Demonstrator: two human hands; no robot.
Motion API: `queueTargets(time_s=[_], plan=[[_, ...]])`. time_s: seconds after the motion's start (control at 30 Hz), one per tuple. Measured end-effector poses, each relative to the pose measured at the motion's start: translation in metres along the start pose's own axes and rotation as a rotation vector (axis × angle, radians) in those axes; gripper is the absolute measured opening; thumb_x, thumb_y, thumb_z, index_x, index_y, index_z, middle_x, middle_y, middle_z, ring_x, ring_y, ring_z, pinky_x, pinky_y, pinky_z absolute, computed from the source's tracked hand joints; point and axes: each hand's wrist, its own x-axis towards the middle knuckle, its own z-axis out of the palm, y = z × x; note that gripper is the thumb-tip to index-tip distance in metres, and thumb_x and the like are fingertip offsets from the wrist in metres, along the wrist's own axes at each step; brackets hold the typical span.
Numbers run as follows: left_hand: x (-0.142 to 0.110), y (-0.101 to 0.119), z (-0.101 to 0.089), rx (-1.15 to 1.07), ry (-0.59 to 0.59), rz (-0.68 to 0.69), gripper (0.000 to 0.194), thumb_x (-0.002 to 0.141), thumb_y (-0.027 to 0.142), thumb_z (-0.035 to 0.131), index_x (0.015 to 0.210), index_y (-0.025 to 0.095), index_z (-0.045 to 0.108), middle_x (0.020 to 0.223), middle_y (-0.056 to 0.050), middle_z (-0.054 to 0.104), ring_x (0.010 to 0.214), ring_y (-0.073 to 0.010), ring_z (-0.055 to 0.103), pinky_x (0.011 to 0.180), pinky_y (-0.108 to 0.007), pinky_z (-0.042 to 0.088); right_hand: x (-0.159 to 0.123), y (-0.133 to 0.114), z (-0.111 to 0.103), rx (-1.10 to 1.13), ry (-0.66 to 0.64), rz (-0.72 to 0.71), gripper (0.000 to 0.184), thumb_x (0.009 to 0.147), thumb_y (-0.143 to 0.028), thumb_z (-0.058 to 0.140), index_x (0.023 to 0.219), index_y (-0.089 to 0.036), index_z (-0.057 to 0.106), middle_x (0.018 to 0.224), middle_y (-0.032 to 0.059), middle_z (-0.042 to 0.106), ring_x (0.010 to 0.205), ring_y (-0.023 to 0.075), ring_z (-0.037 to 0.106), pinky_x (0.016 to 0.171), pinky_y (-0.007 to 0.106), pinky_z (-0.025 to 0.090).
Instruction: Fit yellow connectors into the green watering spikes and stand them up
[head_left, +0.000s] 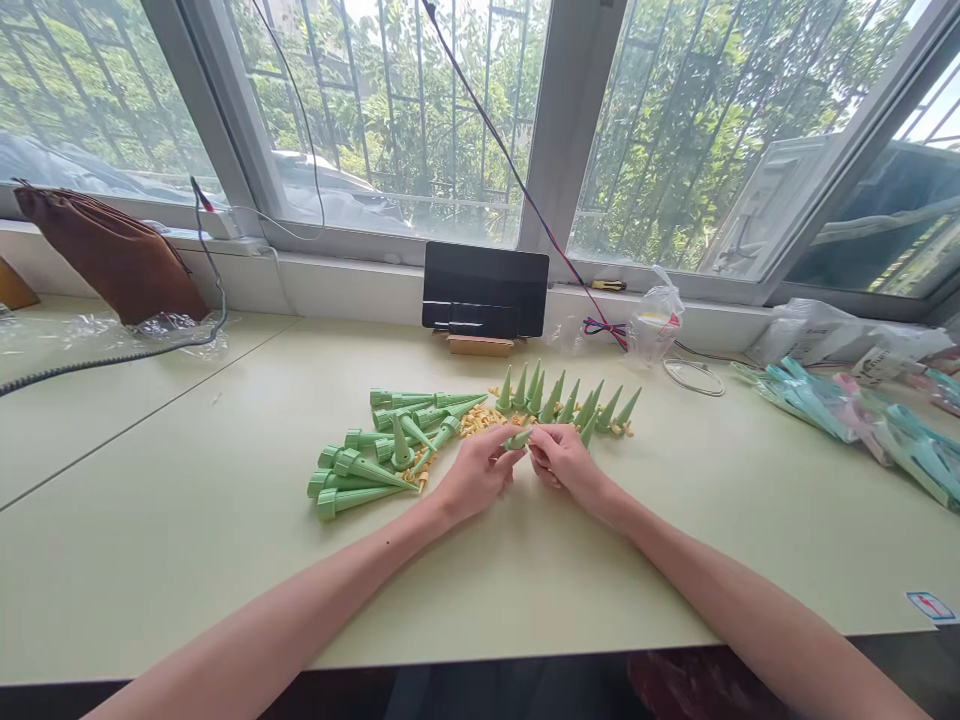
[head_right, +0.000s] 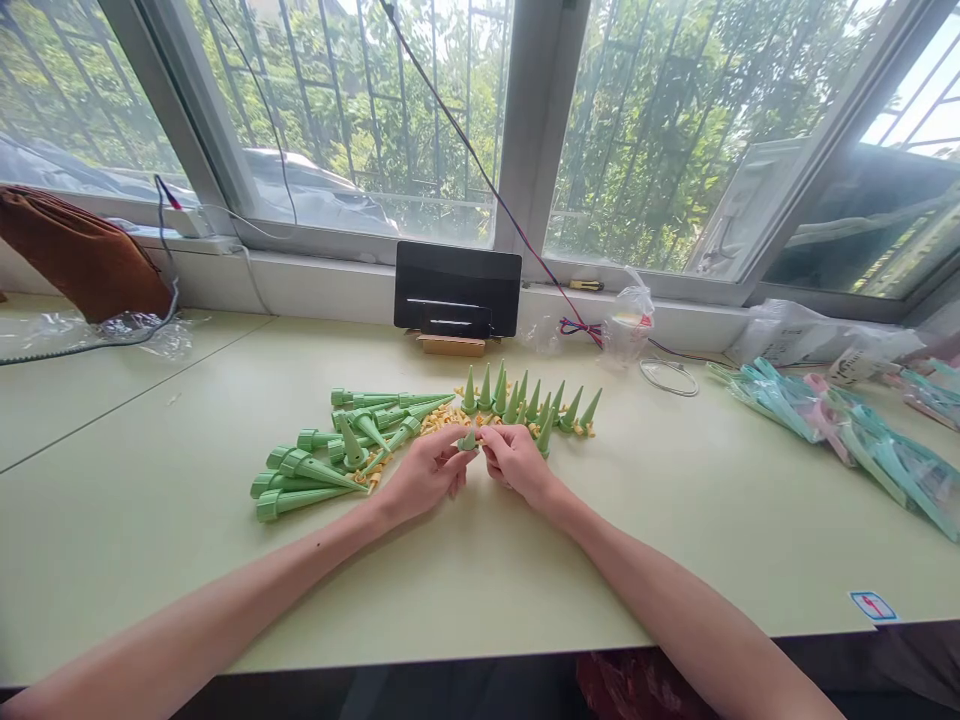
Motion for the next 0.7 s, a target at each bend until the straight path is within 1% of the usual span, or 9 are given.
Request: queueTargets(time_s=[0.07, 0.1, 0.2, 0.23, 0.33, 0.4, 0.5, 0.6, 0.7], plan=[[0.0, 0.001, -0.001, 0.041, 0.017, 0.037, 0.028, 0.093, 0.039, 0.051, 0.108, 0.021, 0.066, 0.092, -0.004, 0.062, 0.054, -0.0086, 0.056, 0.049, -0.022, 0.05, 0.0, 0.001, 0.0, 0.023, -0.002, 0.006, 0.045, 0.091, -0.04, 0.052, 0.056, -0.022, 0.031, 0.048, -0.0086, 0.024, 0.036, 0.0065, 0.026, 0.037, 0.023, 0.018], [0.0, 0.002, -0.001, 0.043, 0.023, 0.032, 0.029, 0.093, 0.04, 0.051, 0.11, 0.022, 0.066, 0.094, -0.004, 0.061, 0.055, -0.0092, 0.057, 0.049, -0.023, 0.05, 0.0, 0.001, 0.0, 0.027, 0.005, 0.006, 0.044, 0.091, -0.04, 0.051, 0.056, -0.022, 0.031, 0.049, -0.0086, 0.024, 0.036, 0.0065, 0.026, 0.037, 0.023, 0.018], [0.001, 0.007, -0.001, -0.035, 0.036, -0.086, 0.035, 0.091, 0.042, 0.056, 0.119, 0.022, 0.059, 0.09, -0.004, 0.063, 0.056, -0.0111, 0.061, 0.049, -0.024, 0.053, 0.001, 0.003, 0.0, 0.004, 0.066, -0.02, 0.043, 0.092, -0.039, 0.051, 0.057, -0.022, 0.033, 0.049, -0.0087, 0.024, 0.037, 0.0065, 0.025, 0.038, 0.023, 0.018], [0.001, 0.009, -0.001, -0.085, 0.046, -0.135, 0.037, 0.089, 0.043, 0.059, 0.119, 0.021, 0.056, 0.093, -0.005, 0.063, 0.056, -0.0114, 0.062, 0.05, -0.025, 0.054, 0.001, 0.004, 0.0, -0.02, 0.092, -0.043, 0.043, 0.093, -0.039, 0.05, 0.057, -0.022, 0.033, 0.049, -0.0084, 0.025, 0.038, 0.0066, 0.025, 0.038, 0.023, 0.018], [0.003, 0.014, -0.002, -0.263, 0.073, -0.246, 0.04, 0.083, 0.042, 0.067, 0.113, 0.019, 0.052, 0.1, -0.007, 0.063, 0.059, -0.0118, 0.065, 0.053, -0.026, 0.055, 0.001, 0.007, -0.002, -0.135, 0.155, -0.145, 0.044, 0.096, -0.043, 0.047, 0.06, -0.021, 0.038, 0.051, -0.0066, 0.03, 0.043, 0.0079, 0.028, 0.041, 0.023, 0.023], [0.005, 0.014, -0.002, -0.374, 0.069, -0.306, 0.036, 0.084, 0.043, 0.067, 0.106, 0.018, 0.052, 0.089, -0.005, 0.064, 0.057, -0.0109, 0.063, 0.052, -0.025, 0.054, 0.002, 0.01, -0.003, -0.212, 0.182, -0.2, 0.044, 0.098, -0.044, 0.045, 0.062, -0.02, 0.04, 0.054, -0.0051, 0.034, 0.046, 0.0089, 0.031, 0.044, 0.024, 0.027], [0.007, 0.012, -0.001, -0.51, 0.058, -0.361, 0.034, 0.086, 0.049, 0.064, 0.093, 0.017, 0.053, 0.073, -0.001, 0.062, 0.052, -0.0095, 0.059, 0.049, -0.022, 0.05, 0.002, 0.013, -0.005, -0.29, 0.212, -0.233, 0.043, 0.099, -0.046, 0.044, 0.064, -0.02, 0.042, 0.056, -0.0038, 0.038, 0.048, 0.01, 0.035, 0.046, 0.024, 0.029], [0.008, 0.008, 0.0, -0.569, 0.07, -0.354, 0.038, 0.084, 0.052, 0.065, 0.087, 0.016, 0.053, 0.067, 0.001, 0.059, 0.05, -0.0089, 0.057, 0.047, -0.022, 0.048, 0.002, 0.015, -0.006, -0.351, 0.196, -0.241, 0.042, 0.099, -0.046, 0.044, 0.065, -0.021, 0.043, 0.053, -0.0045, 0.037, 0.047, 0.0108, 0.034, 0.047, 0.025, 0.029], [0.008, 0.006, -0.001, -0.556, 0.085, -0.328, 0.038, 0.082, 0.05, 0.069, 0.09, 0.016, 0.054, 0.064, 0.002, 0.059, 0.05, -0.009, 0.056, 0.048, -0.022, 0.047, 0.002, 0.016, -0.005, -0.381, 0.174, -0.247, 0.041, 0.099, -0.045, 0.043, 0.065, -0.021, 0.044, 0.051, -0.0049, 0.037, 0.047, 0.0111, 0.033, 0.048, 0.025, 0.029]])
